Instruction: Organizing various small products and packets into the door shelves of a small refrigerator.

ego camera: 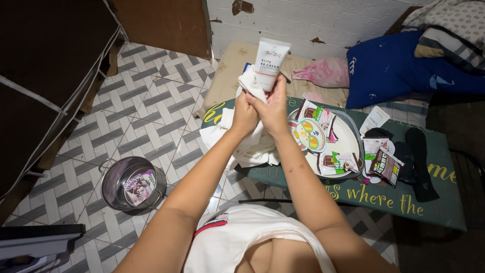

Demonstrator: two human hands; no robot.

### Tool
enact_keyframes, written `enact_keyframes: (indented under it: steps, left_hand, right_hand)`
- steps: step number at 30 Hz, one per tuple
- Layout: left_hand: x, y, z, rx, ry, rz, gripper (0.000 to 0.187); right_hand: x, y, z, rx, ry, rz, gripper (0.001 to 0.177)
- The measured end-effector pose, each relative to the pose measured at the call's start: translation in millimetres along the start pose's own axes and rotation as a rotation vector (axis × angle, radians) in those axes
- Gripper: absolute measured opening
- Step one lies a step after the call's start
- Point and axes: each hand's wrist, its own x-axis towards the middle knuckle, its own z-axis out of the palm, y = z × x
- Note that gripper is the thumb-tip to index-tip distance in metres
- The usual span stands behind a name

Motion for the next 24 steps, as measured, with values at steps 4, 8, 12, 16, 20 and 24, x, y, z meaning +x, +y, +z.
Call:
enact_keyframes:
  steps: [4, 8, 12, 16, 20, 24]
  left_hand:
    - [4, -19, -4, 0.116, 0.023, -0.024, 0.028]
    - [5, -26, -5, -0.013, 0.024, -0.128, 0.035]
    - [6, -18, -3, -0.022, 0.070, -0.211, 0.040]
    - [6, -26, -5, 0.009, 0.079, -0.193, 0.042]
    - [9, -30, -10, -0.014, 0.062, -0.194, 0.044]
    - [17, -29, -18, -0.128, -0.044, -0.193, 0.042]
  right_hand:
    - [7, 24, -23, 0.000, 0.138, -0.001, 0.053]
    - [9, 34, -35, -0.087, 0.131, -0.036, 0.047]
    - [15, 21, -40, -0.044, 0.047, 0.076, 0.052]
    - [17, 0, -46, -0.041, -0.047, 0.179, 0.055]
    - [19, -24, -47, 0.005, -0.158, 0.267, 0.061]
    - [18, -43, -50, 0.180, -0.192, 0.290, 0.065]
